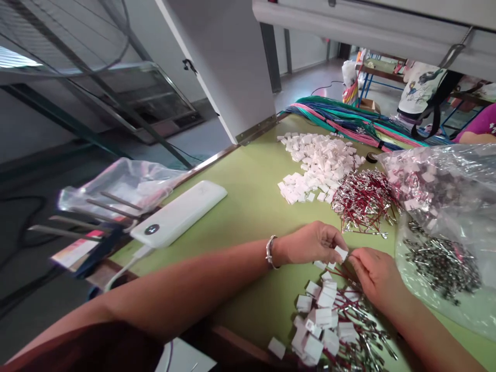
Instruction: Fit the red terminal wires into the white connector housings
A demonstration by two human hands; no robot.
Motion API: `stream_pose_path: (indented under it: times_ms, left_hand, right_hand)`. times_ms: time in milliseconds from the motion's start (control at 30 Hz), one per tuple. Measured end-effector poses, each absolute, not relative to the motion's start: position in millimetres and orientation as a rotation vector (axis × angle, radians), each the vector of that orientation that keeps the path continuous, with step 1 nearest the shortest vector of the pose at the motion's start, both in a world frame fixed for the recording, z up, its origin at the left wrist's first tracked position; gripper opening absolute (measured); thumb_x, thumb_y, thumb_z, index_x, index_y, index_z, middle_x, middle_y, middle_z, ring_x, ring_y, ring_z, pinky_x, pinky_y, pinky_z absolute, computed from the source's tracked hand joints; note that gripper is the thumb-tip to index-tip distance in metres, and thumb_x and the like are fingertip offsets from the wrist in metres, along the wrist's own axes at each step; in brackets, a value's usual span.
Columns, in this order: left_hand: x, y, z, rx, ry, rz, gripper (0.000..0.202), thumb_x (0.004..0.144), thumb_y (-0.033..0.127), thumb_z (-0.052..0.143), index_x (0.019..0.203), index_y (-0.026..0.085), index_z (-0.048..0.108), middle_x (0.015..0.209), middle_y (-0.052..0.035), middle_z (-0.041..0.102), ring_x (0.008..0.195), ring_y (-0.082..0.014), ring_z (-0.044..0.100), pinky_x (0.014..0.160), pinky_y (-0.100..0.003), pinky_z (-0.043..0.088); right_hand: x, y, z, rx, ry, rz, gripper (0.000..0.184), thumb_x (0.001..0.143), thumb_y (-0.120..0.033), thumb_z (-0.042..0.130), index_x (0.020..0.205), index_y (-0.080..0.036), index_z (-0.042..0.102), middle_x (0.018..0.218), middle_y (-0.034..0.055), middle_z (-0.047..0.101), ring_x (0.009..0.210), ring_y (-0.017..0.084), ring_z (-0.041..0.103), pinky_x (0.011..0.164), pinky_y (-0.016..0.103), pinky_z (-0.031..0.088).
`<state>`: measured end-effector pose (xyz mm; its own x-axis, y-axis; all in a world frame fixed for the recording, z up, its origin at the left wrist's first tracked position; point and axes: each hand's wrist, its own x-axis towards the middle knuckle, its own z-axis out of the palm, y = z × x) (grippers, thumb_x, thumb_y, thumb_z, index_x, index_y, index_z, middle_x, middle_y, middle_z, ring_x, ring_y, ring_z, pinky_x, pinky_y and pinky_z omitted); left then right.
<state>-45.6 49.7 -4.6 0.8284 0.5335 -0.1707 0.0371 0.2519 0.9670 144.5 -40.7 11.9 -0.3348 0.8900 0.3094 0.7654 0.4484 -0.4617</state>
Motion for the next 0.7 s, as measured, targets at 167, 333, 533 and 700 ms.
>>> stream_pose_path:
  times_ms: [167, 333, 533, 700]
  left_hand:
    - [-49.0, 55.2, -0.6, 1.137, 0.397, 0.231, 0.041, 0.059, 0.038, 0.086, 0.086, 0.013, 0.068, 0.063, 0.0012, 0.068, 0.052, -0.0071, 0.058, 0.048, -0.017, 0.046]
    - [-49.2, 55.9, 0.0, 1.139, 0.439, 0.25, 0.037, 0.06, 0.035, 0.085, 0.085, 0.014, 0.067, 0.062, 0.0019, 0.067, 0.051, -0.0067, 0.058, 0.048, -0.017, 0.045]
    - [-43.2, 46.2, -1.8, 1.348, 0.602, 0.452, 0.029, 0.063, 0.026, 0.082, 0.084, 0.013, 0.068, 0.064, 0.002, 0.066, 0.058, -0.0069, 0.057, 0.053, -0.017, 0.045]
    - [-44.2, 45.9, -2.7, 1.34, 0.544, 0.373, 0.031, 0.063, 0.03, 0.081, 0.085, 0.013, 0.067, 0.065, 0.0016, 0.066, 0.056, -0.0071, 0.057, 0.052, -0.018, 0.046]
  right_hand:
    - [144.7, -36.4, 22.9, -1.32, -2.022, 0.698, 0.028, 0.094, -0.027, 0.045, 0.068, -0.02, 0.055, 0.055, -0.0044, 0.054, 0.049, 0.009, 0.048, 0.048, 0.02, 0.034]
    - [145.0, -34.1, 21.0, -1.35, -2.025, 0.647, 0.028, 0.093, -0.027, 0.046, 0.069, -0.02, 0.057, 0.055, -0.0044, 0.055, 0.05, 0.01, 0.049, 0.05, 0.02, 0.035]
    - [138.1, -41.1, 13.5, -1.455, -2.051, 0.405, 0.029, 0.095, -0.026, 0.042, 0.07, -0.019, 0.055, 0.057, -0.0027, 0.056, 0.052, 0.01, 0.052, 0.052, 0.021, 0.036]
    - [138.2, -40.2, 15.1, -1.425, -2.068, 0.537, 0.031, 0.094, -0.028, 0.042, 0.068, -0.019, 0.055, 0.056, -0.0032, 0.054, 0.051, 0.01, 0.049, 0.051, 0.021, 0.034]
